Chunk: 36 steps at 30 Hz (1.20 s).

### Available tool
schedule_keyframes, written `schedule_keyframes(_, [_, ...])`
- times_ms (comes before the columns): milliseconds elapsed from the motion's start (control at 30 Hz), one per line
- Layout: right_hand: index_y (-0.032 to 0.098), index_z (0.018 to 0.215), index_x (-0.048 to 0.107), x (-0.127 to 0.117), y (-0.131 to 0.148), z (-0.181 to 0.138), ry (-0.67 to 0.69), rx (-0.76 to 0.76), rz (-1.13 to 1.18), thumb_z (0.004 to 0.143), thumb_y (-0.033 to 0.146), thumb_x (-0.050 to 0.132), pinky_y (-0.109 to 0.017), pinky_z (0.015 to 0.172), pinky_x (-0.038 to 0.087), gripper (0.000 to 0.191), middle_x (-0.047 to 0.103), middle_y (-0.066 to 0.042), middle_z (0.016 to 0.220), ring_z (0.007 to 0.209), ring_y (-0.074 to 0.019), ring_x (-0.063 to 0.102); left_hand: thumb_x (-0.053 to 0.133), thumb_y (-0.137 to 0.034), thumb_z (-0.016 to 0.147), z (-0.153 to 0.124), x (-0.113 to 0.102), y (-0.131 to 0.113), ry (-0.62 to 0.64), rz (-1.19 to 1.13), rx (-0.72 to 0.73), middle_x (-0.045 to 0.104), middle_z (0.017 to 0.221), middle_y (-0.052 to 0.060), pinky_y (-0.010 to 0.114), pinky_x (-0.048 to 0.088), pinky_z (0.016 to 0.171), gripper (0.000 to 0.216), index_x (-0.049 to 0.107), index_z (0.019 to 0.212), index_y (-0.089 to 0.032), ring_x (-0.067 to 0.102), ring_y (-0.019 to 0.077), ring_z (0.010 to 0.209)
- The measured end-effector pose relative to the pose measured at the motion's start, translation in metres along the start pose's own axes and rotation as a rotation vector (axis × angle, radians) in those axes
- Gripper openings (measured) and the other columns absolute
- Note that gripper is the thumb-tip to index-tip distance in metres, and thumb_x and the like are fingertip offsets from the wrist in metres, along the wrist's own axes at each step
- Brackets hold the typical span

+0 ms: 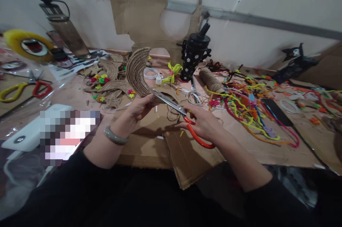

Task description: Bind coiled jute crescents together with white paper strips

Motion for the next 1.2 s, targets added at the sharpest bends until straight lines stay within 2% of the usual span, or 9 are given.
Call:
schedule_keyframes(167, [0.022,0.114,0.06,0.002,0.001,0.001,-0.03,-0.014,0.026,0.074,0.047,0.063,-0.031,0.063,0.047,0.047,0.068,-0.008,0.092,0.071,-0.02,0.061,0.078,-0.026,0.062,0.001,-0.003,0.004,-0.026,-0.012,-0.008,0.072,0.081,0.004,0.039,0.049,0.088,0.018,0.069,0.075,-0.017,0.067,0.0204,0.082])
schedule_keyframes(367, [0.023,0.115,0.059,0.003,0.001,0.001,-0.032,-0.042,0.046,0.076,0.047,0.062,-0.031,0.066,0.047,0.046,0.068,-0.007,0.093,0.073,-0.0194,0.06,0.079,-0.028,0.06,0.003,-0.008,0.004,-0.045,-0.008,0.001,0.072,0.081,0.004,0.039,0.051,0.086,0.02,0.07,0.074,-0.017,0.067,0.0218,0.085])
schedule_keyframes(533, [0.021,0.112,0.06,0.002,0.002,0.001,-0.011,-0.045,0.023,0.077,0.046,0.062,-0.029,0.06,0.045,0.043,0.066,-0.005,0.082,0.065,-0.0175,0.057,0.08,-0.029,0.058,0.002,-0.007,0.003,-0.046,-0.012,-0.006,0.072,0.081,0.004,0.037,0.052,0.084,0.021,0.07,0.071,-0.017,0.066,0.0199,0.081])
schedule_keyframes(833, [0.022,0.118,0.054,0.002,0.007,0.003,0.069,0.063,-0.04,0.073,0.052,0.062,-0.035,0.068,0.048,0.054,0.066,-0.01,0.104,0.081,-0.0239,0.063,0.076,-0.023,0.062,0.0,-0.011,0.002,-0.104,0.004,-0.01,0.07,0.075,0.002,0.034,0.051,0.083,0.013,0.069,0.07,-0.017,0.065,0.0178,0.08])
schedule_keyframes(1000, [0.02,0.115,0.056,0.005,0.006,0.005,0.065,0.083,-0.021,0.078,0.05,0.058,-0.034,0.067,0.048,0.048,0.068,-0.009,0.095,0.076,-0.0224,0.063,0.078,-0.021,0.06,0.002,-0.01,0.0,-0.101,-0.03,0.027,0.07,0.074,0.0,0.028,0.052,0.076,0.017,0.069,0.073,-0.016,0.064,0.0128,0.07])
schedule_keyframes(1200, [0.02,0.108,0.058,0.007,0.008,0.002,0.074,0.014,0.0,0.083,0.051,0.052,-0.031,0.069,0.048,0.041,0.069,-0.009,0.096,0.08,-0.0215,0.064,0.077,-0.017,0.059,0.0,-0.006,0.0,-0.113,-0.063,-0.001,0.07,0.071,0.0,0.027,0.052,0.071,0.014,0.068,0.07,-0.015,0.063,0.012,0.065])
Point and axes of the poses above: each hand's wrist, its own z-axis towards the middle knuckle, its own x-axis out of the palm, y = z × x, the point moved 5 cm from there along z, towards the middle knuckle
